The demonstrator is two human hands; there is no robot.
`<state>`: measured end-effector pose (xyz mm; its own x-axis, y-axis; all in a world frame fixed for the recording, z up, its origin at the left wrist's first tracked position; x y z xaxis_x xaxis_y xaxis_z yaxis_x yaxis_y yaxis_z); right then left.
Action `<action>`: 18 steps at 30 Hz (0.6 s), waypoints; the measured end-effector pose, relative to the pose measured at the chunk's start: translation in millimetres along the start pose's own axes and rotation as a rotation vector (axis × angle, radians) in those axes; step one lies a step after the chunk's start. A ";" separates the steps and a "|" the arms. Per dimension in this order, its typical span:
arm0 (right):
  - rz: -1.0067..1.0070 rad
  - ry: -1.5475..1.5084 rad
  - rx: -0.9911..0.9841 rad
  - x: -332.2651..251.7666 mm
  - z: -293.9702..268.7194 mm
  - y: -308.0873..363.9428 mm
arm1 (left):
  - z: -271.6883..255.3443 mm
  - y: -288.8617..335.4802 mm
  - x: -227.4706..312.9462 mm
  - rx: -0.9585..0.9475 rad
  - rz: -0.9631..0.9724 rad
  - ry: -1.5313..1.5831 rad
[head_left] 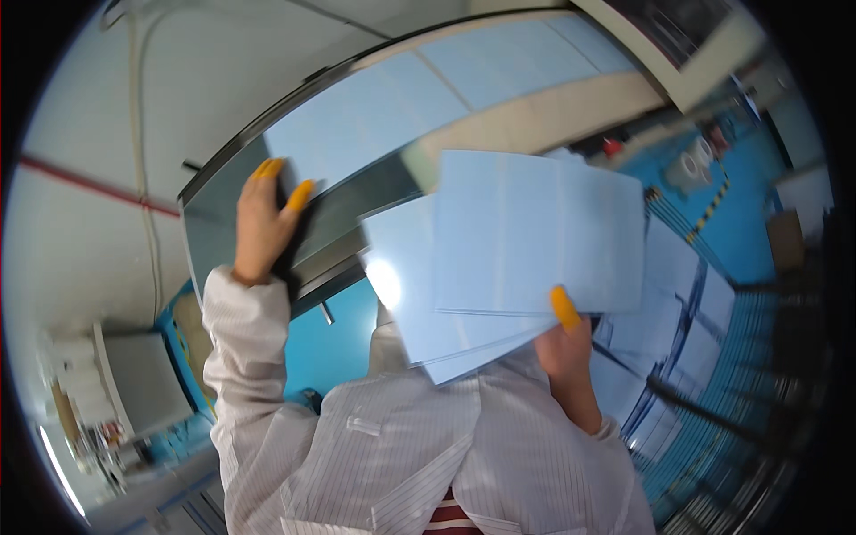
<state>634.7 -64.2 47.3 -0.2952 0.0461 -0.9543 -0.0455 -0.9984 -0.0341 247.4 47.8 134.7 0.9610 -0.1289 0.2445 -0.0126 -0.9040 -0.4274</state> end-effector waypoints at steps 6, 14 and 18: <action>0.256 -0.452 0.100 19.7 16.2 2.5 | -3.5 -1.8 11.4 -0.081 -0.091 0.218; 0.202 -0.550 0.029 4.2 25.1 5.8 | 7.1 -4.5 121.8 -0.376 -0.056 0.758; 0.237 -0.553 0.047 6.0 16.2 9.2 | 6.6 -4.2 120.7 -0.333 -0.092 0.996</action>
<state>617.0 -72.6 46.1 -0.7542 -0.1545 -0.6382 0.0437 -0.9816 0.1860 365.3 38.7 160.2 0.3029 -0.1943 0.9330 -0.1716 -0.9741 -0.1471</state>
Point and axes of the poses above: each hand's wrist, its own y-axis away from the middle knuckle, its own z-axis out of the palm, x = y × z, the point moved 7 cm from there along -y, towards the middle knuckle, and after that the axes turned 3 degrees about -y, right-handed, at the moved point
